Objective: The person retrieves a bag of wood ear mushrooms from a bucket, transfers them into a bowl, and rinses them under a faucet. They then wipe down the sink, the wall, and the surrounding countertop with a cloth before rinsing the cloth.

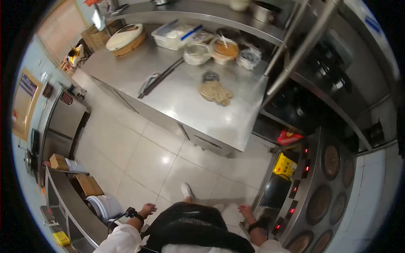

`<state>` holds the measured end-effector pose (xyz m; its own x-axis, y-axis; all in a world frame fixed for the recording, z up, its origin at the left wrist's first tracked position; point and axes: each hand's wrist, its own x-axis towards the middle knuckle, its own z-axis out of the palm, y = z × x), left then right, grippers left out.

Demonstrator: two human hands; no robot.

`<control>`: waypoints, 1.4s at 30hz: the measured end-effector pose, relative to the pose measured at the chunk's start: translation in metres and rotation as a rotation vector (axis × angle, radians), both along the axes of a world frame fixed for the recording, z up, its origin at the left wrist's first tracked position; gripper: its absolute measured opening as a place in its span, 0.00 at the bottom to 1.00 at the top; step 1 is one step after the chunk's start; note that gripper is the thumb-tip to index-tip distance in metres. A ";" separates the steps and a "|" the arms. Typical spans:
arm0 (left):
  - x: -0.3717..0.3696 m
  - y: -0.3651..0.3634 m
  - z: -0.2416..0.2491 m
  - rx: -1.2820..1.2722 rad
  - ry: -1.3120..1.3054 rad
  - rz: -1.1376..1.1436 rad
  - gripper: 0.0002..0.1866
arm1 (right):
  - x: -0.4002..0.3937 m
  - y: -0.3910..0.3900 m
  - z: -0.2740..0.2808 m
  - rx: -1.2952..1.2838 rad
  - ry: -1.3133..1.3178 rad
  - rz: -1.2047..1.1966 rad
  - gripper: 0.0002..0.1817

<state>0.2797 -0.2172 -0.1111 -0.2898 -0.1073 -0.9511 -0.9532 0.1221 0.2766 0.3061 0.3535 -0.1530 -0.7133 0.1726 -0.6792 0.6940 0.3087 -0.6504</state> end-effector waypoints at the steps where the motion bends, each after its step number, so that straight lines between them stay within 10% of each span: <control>1: 0.017 -0.030 -0.006 -0.051 -0.060 -0.029 0.12 | -0.030 -0.012 0.028 0.009 0.038 0.027 0.07; 6: 0.047 -0.125 -0.026 -0.035 0.100 -0.422 0.11 | -0.163 -0.102 0.062 -0.042 0.335 0.177 0.08; 7: 0.035 -0.122 -0.021 -0.076 -0.089 0.010 0.12 | -0.192 -0.130 0.095 0.017 0.357 0.231 0.08; 11: -0.052 -0.104 0.001 0.019 0.070 0.187 0.15 | -0.318 -0.171 0.132 0.034 0.808 0.263 0.05; 22: -0.365 -0.026 0.125 0.284 0.530 0.164 0.16 | -0.556 -0.191 0.154 0.756 0.869 0.376 0.10; 32: -0.519 0.007 0.210 0.296 0.497 -0.048 0.22 | -0.588 -0.374 0.153 0.087 0.950 0.892 0.11; 34: -0.544 0.003 0.181 0.279 0.710 -0.256 0.23 | -0.618 -0.398 0.163 -0.596 0.536 0.672 0.10; 36: -0.566 0.000 0.190 0.278 0.897 -0.466 0.25 | -0.631 -0.381 0.208 -0.663 0.482 0.570 0.09; 38: -0.585 0.001 0.238 0.673 0.394 -0.237 0.25 | -0.635 -0.344 0.230 -0.666 0.396 0.475 0.09; 42: -0.587 -0.022 0.212 0.460 0.510 -0.134 0.21 | -0.655 -0.267 0.173 -0.381 0.468 0.287 0.12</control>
